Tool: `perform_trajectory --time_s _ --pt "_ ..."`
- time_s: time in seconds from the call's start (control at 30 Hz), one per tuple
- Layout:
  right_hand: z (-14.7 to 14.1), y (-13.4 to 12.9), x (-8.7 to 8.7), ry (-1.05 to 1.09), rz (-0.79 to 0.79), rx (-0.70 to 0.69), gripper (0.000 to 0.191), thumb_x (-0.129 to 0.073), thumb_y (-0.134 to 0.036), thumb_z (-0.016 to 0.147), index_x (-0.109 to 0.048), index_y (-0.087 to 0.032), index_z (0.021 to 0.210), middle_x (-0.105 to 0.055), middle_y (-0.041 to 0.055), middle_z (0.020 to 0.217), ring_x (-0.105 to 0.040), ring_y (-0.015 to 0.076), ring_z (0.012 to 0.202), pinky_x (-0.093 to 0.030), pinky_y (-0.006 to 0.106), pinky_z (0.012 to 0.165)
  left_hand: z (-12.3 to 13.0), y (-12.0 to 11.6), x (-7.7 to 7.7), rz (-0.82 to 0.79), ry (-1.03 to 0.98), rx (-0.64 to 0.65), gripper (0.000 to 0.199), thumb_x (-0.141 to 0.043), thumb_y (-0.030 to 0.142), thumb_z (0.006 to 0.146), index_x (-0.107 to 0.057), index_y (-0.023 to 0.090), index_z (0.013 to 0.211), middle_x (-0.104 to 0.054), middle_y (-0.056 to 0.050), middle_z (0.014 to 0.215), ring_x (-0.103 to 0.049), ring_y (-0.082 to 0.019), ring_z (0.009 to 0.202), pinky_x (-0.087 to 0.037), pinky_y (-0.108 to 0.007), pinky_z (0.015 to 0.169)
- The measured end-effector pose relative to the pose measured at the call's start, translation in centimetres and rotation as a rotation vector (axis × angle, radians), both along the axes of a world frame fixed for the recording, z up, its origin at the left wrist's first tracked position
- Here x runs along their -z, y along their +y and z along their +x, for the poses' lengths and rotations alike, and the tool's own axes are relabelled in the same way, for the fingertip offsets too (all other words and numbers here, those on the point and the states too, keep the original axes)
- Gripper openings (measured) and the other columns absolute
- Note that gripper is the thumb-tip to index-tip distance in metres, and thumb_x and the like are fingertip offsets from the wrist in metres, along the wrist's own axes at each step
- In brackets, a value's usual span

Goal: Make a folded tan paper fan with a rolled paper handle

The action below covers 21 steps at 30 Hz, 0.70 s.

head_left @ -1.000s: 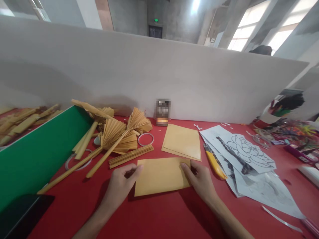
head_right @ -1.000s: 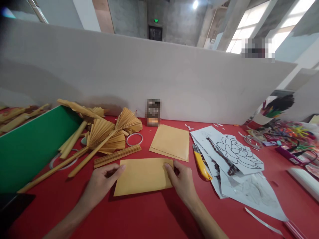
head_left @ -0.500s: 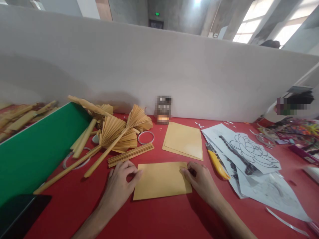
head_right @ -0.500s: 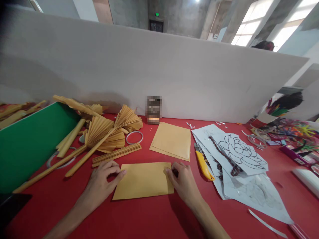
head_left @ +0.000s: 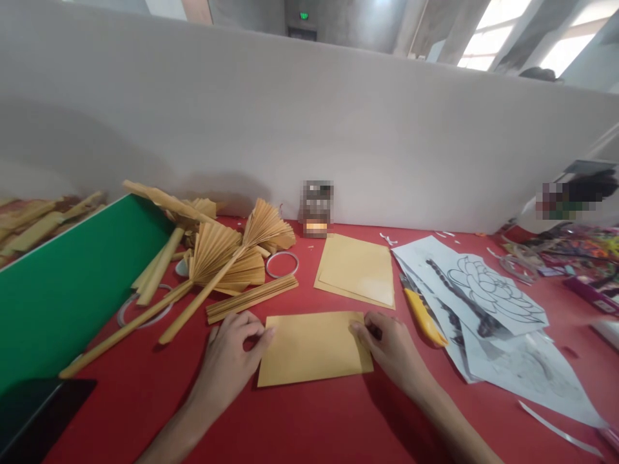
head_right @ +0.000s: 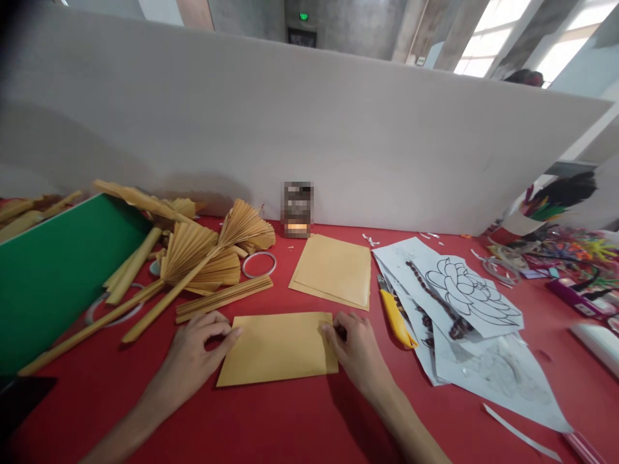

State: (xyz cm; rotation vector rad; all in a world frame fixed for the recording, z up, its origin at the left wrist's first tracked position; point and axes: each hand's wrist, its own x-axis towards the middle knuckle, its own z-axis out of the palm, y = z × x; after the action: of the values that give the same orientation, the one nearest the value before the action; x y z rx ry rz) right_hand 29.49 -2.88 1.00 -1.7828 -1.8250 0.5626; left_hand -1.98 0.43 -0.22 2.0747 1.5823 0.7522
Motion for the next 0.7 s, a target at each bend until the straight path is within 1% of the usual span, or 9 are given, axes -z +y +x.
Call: perform_trajectory --time_s 0.27,0.4,0.53,0.67,0.7 --pt "-0.1 0.0 0.3 -0.055 0.036 0.004 0.044 -0.050 -0.050 0.102 -0.041 -0.024 0.067 -0.051 -0.0008 0.062 -0.041 0.0164 0.059 -0.024 0.030 0.055 0.0 0.0 0.1 0.010 0.041 -0.005 0.043 -0.054 0.051 0.100 -0.062 0.023 0.068 -0.067 -0.003 0.084 -0.057 -0.025 0.087 -0.043 -0.037 0.084" --pt "-0.2 0.0 0.7 -0.111 0.073 0.009 0.041 -0.050 -0.047 0.103 -0.044 -0.024 0.070 -0.054 -0.0001 0.063 -0.042 0.0168 0.059 -0.026 0.030 0.057 0.3 -0.2 0.1 0.047 0.131 -0.010 0.040 -0.052 0.047 0.102 -0.061 0.023 0.071 -0.067 -0.004 0.087 -0.058 -0.026 0.091 -0.040 -0.038 0.081" --pt "-0.4 0.0 1.0 -0.141 0.121 0.014 0.038 -0.052 -0.045 0.102 -0.045 -0.025 0.071 -0.058 0.0010 0.065 -0.048 0.0184 0.061 -0.030 0.031 0.059 0.8 -0.7 -0.1 0.098 0.248 -0.007 0.035 -0.052 0.040 0.103 -0.060 0.023 0.074 -0.068 -0.003 0.090 -0.058 -0.027 0.094 -0.037 -0.039 0.080" --pt "-0.5 0.0 1.2 -0.194 0.148 0.019 0.036 -0.052 -0.043 0.103 -0.044 -0.025 0.073 -0.059 0.0012 0.066 -0.054 0.0202 0.064 -0.033 0.031 0.061 1.0 -1.0 -0.2 0.125 0.342 0.005 0.032 -0.052 0.038 0.102 -0.058 0.023 0.074 -0.066 -0.004 0.088 -0.058 -0.027 0.092 -0.038 -0.040 0.078" --pt "-0.6 0.0 1.1 -0.213 0.152 0.020 0.036 -0.052 -0.042 0.103 -0.043 -0.025 0.073 -0.059 0.0009 0.066 -0.055 0.0205 0.065 -0.033 0.031 0.061 1.0 -1.0 -0.2 0.132 0.349 0.000 0.030 -0.053 0.038 0.102 -0.058 0.022 0.077 -0.067 -0.004 0.090 -0.059 -0.027 0.093 -0.039 -0.040 0.078"
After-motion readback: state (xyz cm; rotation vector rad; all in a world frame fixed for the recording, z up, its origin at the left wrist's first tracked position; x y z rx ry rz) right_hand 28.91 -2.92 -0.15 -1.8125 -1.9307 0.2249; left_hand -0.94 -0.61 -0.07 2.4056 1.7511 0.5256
